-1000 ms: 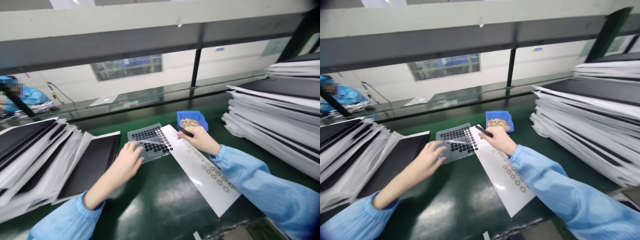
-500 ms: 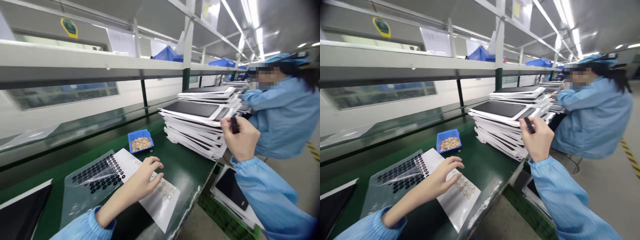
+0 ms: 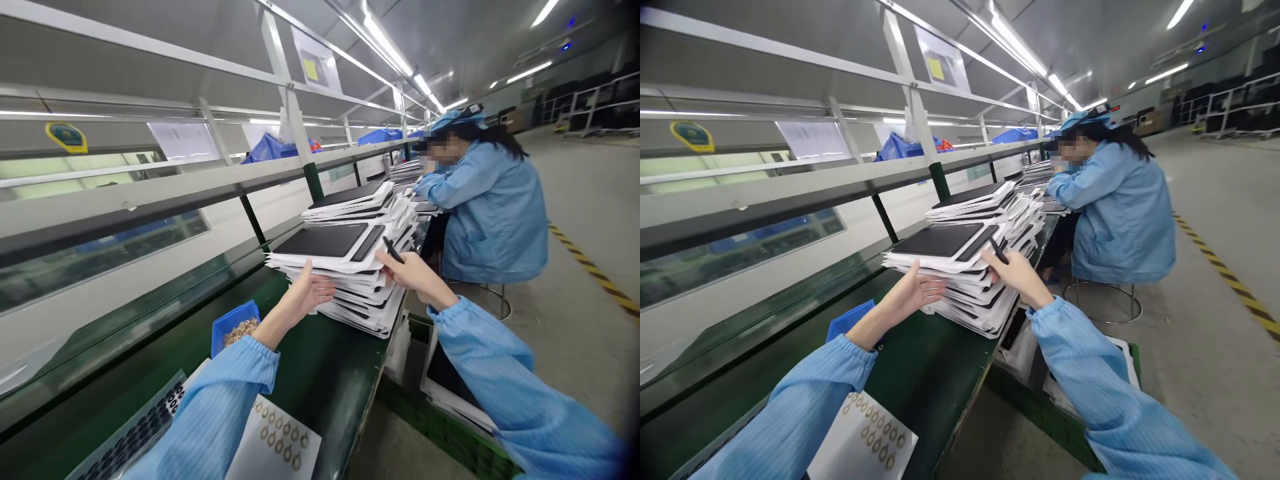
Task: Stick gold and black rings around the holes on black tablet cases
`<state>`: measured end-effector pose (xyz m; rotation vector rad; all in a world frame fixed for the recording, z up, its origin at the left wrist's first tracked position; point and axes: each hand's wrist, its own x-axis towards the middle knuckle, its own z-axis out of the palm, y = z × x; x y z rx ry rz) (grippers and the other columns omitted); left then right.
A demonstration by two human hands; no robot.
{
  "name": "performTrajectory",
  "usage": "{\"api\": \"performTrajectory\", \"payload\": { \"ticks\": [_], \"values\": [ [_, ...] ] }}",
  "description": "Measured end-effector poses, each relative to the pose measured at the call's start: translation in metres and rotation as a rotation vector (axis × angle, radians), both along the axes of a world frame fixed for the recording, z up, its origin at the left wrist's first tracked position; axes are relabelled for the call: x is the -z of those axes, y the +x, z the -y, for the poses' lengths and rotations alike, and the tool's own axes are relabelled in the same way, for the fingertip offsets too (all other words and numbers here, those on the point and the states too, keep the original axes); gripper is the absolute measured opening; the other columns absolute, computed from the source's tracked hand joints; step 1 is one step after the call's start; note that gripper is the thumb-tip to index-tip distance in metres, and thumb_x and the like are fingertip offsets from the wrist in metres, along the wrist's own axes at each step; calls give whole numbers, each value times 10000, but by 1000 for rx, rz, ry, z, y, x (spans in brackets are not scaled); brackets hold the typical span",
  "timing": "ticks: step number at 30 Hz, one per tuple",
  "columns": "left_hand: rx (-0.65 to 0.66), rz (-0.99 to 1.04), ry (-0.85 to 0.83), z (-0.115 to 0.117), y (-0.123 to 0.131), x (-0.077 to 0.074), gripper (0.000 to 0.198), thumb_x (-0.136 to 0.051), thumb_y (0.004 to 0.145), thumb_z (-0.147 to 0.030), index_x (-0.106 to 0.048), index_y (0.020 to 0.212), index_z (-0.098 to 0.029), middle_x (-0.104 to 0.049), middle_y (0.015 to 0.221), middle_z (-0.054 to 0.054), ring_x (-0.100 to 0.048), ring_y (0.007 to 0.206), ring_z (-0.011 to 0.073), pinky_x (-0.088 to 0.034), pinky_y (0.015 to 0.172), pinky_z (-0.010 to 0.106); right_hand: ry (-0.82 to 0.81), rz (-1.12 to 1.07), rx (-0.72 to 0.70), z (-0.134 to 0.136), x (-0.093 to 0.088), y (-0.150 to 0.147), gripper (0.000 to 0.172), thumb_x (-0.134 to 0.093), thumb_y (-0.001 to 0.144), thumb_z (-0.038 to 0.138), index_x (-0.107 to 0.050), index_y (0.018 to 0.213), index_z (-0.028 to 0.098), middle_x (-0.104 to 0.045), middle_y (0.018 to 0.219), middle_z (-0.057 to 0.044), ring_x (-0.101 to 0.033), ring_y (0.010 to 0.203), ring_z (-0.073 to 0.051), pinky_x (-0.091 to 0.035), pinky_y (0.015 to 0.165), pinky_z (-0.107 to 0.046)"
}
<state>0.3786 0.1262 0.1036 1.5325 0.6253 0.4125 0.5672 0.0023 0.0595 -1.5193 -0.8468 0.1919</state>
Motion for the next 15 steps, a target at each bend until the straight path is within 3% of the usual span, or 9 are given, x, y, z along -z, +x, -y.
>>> {"api": "performTrajectory", "payload": {
  "ticks": [3, 6, 9, 15],
  "values": [
    [-8, 28, -128, -4, 12, -12, 753, -181, 936, -601, -515, 1136, 44, -544, 1203, 307, -613, 1047, 296, -504, 869, 323, 11, -29, -104, -3, -6, 1, 488, -676, 650, 582, -537, 476, 148, -515, 398, -6, -332, 330, -54, -223, 352, -202],
    [-13, 39, -211, -6, 17, -18, 803, -245, 920, -617, -458, 1199, 105, -529, 1202, 337, -620, 1030, 316, -511, 861, 337, 41, -76, -165, -7, -14, -1, 479, -662, 669, 544, -469, 441, 169, -341, 322, 68, -232, 313, -36, -154, 352, -202],
    [-27, 33, -267, -5, 15, -17, 794, -277, 923, -599, -398, 1263, 107, -527, 1203, 336, -639, 994, 314, -514, 849, 351, 67, -109, -196, -9, -20, -5, 461, -653, 679, 512, -456, 431, 176, -235, 304, 104, -181, 313, -30, -116, 359, -203],
    [11, -53, -372, 5, 14, -9, 859, -229, 906, -643, -444, 1231, 123, -589, 1090, 338, -656, 943, 335, -511, 824, 392, 95, -125, -209, -6, -17, -4, 445, -638, 698, 483, -468, 429, 172, -245, 305, 101, -191, 319, -35, -128, 358, -209]
  ]
}}
